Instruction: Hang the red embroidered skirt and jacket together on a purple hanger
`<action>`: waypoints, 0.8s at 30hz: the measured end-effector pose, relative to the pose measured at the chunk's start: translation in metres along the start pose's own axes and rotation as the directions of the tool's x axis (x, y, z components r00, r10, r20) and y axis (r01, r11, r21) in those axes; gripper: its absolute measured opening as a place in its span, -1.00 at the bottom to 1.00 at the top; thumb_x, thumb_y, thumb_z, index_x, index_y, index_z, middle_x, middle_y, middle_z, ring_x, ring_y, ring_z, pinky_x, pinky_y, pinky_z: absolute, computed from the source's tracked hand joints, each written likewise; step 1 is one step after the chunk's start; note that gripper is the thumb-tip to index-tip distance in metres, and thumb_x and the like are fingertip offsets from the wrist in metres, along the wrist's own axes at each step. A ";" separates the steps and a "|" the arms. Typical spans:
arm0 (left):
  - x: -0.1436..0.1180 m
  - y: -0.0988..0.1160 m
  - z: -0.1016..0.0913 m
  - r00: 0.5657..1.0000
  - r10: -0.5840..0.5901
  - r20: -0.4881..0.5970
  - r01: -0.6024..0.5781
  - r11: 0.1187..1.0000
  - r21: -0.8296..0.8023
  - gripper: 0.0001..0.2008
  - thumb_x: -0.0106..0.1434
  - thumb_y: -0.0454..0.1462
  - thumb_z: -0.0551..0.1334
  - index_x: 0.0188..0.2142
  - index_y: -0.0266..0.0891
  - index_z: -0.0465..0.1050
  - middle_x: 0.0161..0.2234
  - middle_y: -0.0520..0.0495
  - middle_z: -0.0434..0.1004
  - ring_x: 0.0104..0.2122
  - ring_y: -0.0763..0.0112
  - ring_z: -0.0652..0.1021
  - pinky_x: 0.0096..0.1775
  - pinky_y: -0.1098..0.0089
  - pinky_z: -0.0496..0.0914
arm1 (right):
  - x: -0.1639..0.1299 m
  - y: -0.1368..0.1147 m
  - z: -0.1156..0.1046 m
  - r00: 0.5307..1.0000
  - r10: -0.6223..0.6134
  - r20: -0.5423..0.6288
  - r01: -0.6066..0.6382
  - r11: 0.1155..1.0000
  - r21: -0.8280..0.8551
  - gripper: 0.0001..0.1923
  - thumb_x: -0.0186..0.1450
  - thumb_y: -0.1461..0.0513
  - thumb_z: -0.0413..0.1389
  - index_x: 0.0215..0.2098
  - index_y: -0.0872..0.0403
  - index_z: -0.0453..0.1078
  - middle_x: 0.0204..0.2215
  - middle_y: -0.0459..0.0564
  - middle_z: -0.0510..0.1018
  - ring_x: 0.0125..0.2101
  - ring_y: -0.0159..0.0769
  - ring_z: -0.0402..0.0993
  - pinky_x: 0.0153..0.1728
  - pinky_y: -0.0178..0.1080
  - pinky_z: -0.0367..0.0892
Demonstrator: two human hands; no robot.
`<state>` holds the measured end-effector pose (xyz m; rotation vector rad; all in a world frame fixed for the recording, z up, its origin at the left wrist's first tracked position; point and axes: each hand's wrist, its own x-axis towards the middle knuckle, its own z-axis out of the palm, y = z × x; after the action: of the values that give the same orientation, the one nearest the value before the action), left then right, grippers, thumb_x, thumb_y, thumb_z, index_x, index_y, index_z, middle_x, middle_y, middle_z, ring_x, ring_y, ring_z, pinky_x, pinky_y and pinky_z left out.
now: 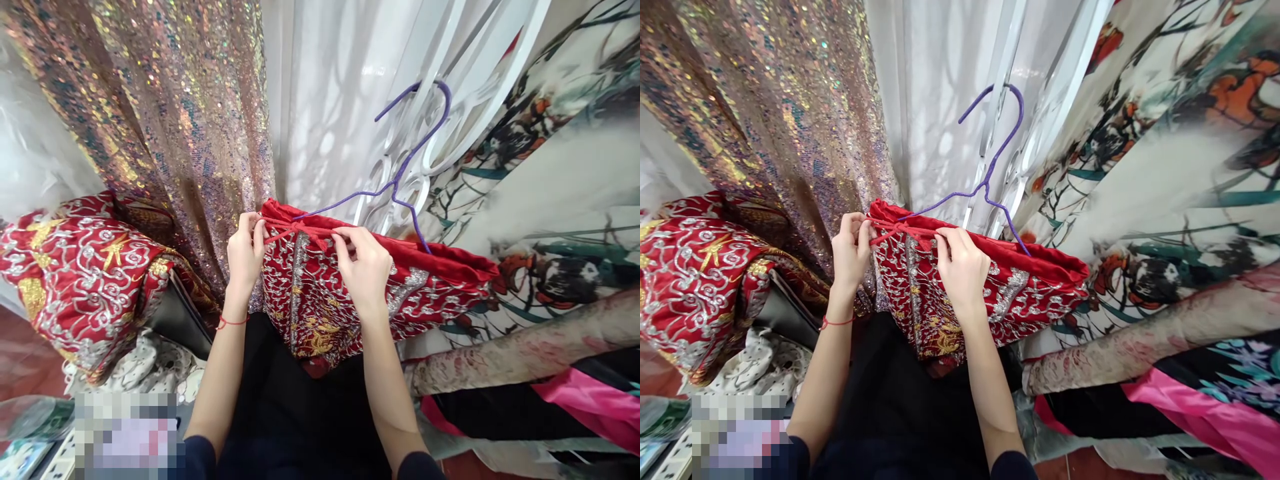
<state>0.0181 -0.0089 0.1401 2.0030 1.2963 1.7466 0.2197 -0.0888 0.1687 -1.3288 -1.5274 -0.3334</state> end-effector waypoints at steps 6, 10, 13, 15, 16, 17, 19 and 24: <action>0.006 -0.007 -0.002 0.997 -0.004 -0.079 0.019 0.982 0.186 -0.84 0.42 -0.18 0.11 -0.17 -0.17 0.41 -0.43 0.03 0.55 -0.44 0.41 0.57 -0.36 0.46 0.32 | -0.002 0.003 -0.003 0.999 -0.001 -0.034 0.001 1.000 -0.021 -0.80 0.42 0.23 0.07 -0.26 0.05 0.54 -0.33 -0.08 0.67 -0.44 -0.40 0.53 -0.40 -0.35 0.33; 0.008 -0.011 -0.006 0.994 0.003 -0.111 0.020 0.980 0.200 -0.84 0.41 -0.18 0.14 -0.17 -0.15 0.46 -0.42 0.04 0.54 -0.43 0.41 0.54 -0.35 0.45 0.29 | -0.004 0.006 -0.005 0.996 0.021 -0.085 -0.025 0.998 -0.050 -0.77 0.43 0.22 0.04 -0.27 0.05 0.53 -0.33 -0.05 0.67 -0.42 -0.36 0.54 -0.38 -0.33 0.35; 0.004 -0.010 -0.009 0.993 0.044 -0.113 -0.025 0.986 0.164 -0.85 0.40 -0.19 0.15 -0.19 -0.17 0.47 -0.36 0.01 0.53 -0.40 0.42 0.52 -0.33 0.45 0.32 | -0.006 0.008 -0.004 0.994 0.028 -0.110 -0.035 0.998 -0.061 -0.76 0.44 0.20 0.02 -0.27 0.04 0.52 -0.33 -0.04 0.67 -0.44 -0.36 0.54 -0.42 -0.33 0.33; 0.000 -0.005 -0.011 0.986 0.136 -0.095 -0.122 0.982 0.142 -0.85 0.38 -0.22 0.17 -0.14 -0.19 0.47 -0.25 -0.06 0.52 -0.30 0.39 0.52 -0.26 0.42 0.38 | -0.006 0.007 -0.003 0.993 0.042 -0.112 -0.051 0.996 -0.073 -0.77 0.43 0.19 0.03 -0.26 0.05 0.52 -0.36 -0.04 0.67 -0.49 -0.38 0.52 -0.46 -0.34 0.32; -0.002 -0.002 -0.012 0.974 0.209 -0.086 -0.196 0.971 0.138 -0.82 0.35 -0.23 0.19 -0.09 -0.19 0.47 -0.17 -0.11 0.50 -0.22 0.35 0.52 -0.19 0.37 0.41 | -0.006 0.006 -0.002 0.993 0.056 -0.108 -0.064 0.995 -0.079 -0.78 0.42 0.19 0.04 -0.25 0.05 0.51 -0.38 -0.05 0.66 -0.51 -0.38 0.51 -0.47 -0.34 0.31; -0.004 0.002 -0.011 0.954 0.290 -0.076 -0.277 0.950 0.145 -0.76 0.33 -0.23 0.23 -0.02 -0.18 0.46 -0.08 -0.16 0.46 -0.12 0.29 0.51 -0.11 0.31 0.42 | -0.006 0.005 0.000 0.992 0.075 -0.101 -0.083 0.994 -0.073 -0.79 0.42 0.19 0.04 -0.23 0.05 0.51 -0.42 -0.06 0.65 -0.54 -0.39 0.49 -0.49 -0.34 0.30; -0.005 0.010 -0.008 0.900 0.435 -0.028 -0.424 0.888 0.178 -0.61 0.27 -0.21 0.31 0.09 -0.12 0.43 0.07 -0.21 0.38 0.05 0.17 0.44 0.03 0.18 0.40 | -0.005 -0.001 0.003 0.990 0.121 -0.071 -0.122 0.993 -0.010 -0.78 0.42 0.20 0.02 -0.15 0.08 0.49 -0.48 -0.07 0.61 -0.59 -0.40 0.46 -0.51 -0.33 0.30; 0.005 0.022 0.008 0.849 0.524 0.069 -0.527 0.828 0.191 -0.71 0.27 -0.18 0.35 -0.01 -0.05 0.53 0.05 -0.16 0.44 0.07 0.15 0.39 0.07 0.11 0.38 | -0.006 -0.020 0.011 0.996 0.084 0.033 -0.088 0.988 0.125 -0.67 0.38 0.24 0.01 0.07 0.07 0.43 -0.26 -0.01 0.58 -0.57 -0.45 0.45 -0.47 -0.31 0.38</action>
<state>0.0354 -0.0154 0.1551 2.6883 1.0059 1.8615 0.1959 -0.0911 0.1672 -1.2994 -1.4840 -0.1621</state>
